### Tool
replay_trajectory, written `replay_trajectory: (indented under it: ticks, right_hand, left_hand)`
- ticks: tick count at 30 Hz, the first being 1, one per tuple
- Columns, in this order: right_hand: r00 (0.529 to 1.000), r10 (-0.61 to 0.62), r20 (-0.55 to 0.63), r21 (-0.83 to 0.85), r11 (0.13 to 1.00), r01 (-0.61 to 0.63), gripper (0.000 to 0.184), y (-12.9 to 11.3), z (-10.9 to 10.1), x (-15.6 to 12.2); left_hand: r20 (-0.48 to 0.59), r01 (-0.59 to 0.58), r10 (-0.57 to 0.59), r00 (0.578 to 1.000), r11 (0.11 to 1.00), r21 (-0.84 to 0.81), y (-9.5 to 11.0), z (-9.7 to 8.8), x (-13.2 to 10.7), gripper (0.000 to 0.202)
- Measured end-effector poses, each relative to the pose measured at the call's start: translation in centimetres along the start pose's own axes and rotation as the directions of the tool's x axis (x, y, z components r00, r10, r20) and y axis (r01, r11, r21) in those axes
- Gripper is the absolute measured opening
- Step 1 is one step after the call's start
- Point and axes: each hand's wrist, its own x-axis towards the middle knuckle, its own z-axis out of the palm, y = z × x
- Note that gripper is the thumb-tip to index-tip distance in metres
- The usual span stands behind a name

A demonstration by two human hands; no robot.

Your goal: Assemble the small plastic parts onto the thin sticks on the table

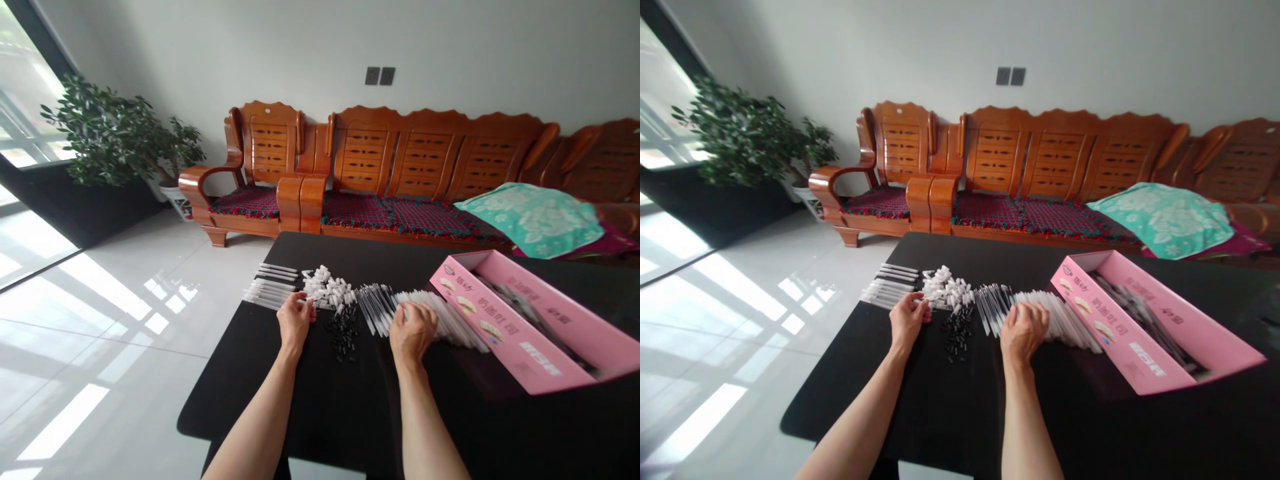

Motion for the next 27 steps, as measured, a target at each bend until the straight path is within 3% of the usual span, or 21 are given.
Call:
replay_trajectory:
  ticks: [5,10,13,17,21,27]
  right_hand:
    - [0.999,-0.035,0.006,0.052,0.998,0.034,0.013,-1.6,0.0,-0.1]
    - [0.997,-0.078,0.008,0.085,0.993,0.077,0.013,-2.4,0.0,-0.2]
    - [0.997,-0.081,0.002,0.094,0.992,0.081,0.014,-2.6,0.0,-0.4]
    - [0.997,-0.074,-0.002,0.109,0.991,0.074,0.015,-2.7,0.1,-0.4]
    - [0.998,-0.059,-0.008,0.104,0.993,0.060,0.015,-2.8,0.0,-0.3]
    - [0.998,-0.062,-0.013,0.100,0.993,0.063,0.016,-2.8,0.0,-0.4]
  left_hand:
    - [0.016,0.002,-0.004,1.000,0.997,0.082,0.6,0.0,-0.4,0.008]
    - [-0.037,-0.058,0.065,0.997,0.982,0.178,0.7,-0.6,0.1,0.015]
    - [-0.115,-0.122,0.165,0.980,0.941,0.315,0.6,-2.6,1.1,0.019]
    - [-0.206,-0.068,0.203,0.957,0.850,0.522,0.8,-6.5,2.5,0.022]
    - [-0.131,-0.037,0.186,0.974,0.700,0.713,0.9,-8.8,2.6,0.025]
    - [-0.001,-0.077,0.134,0.991,0.581,0.810,1.1,-8.7,1.5,0.014]
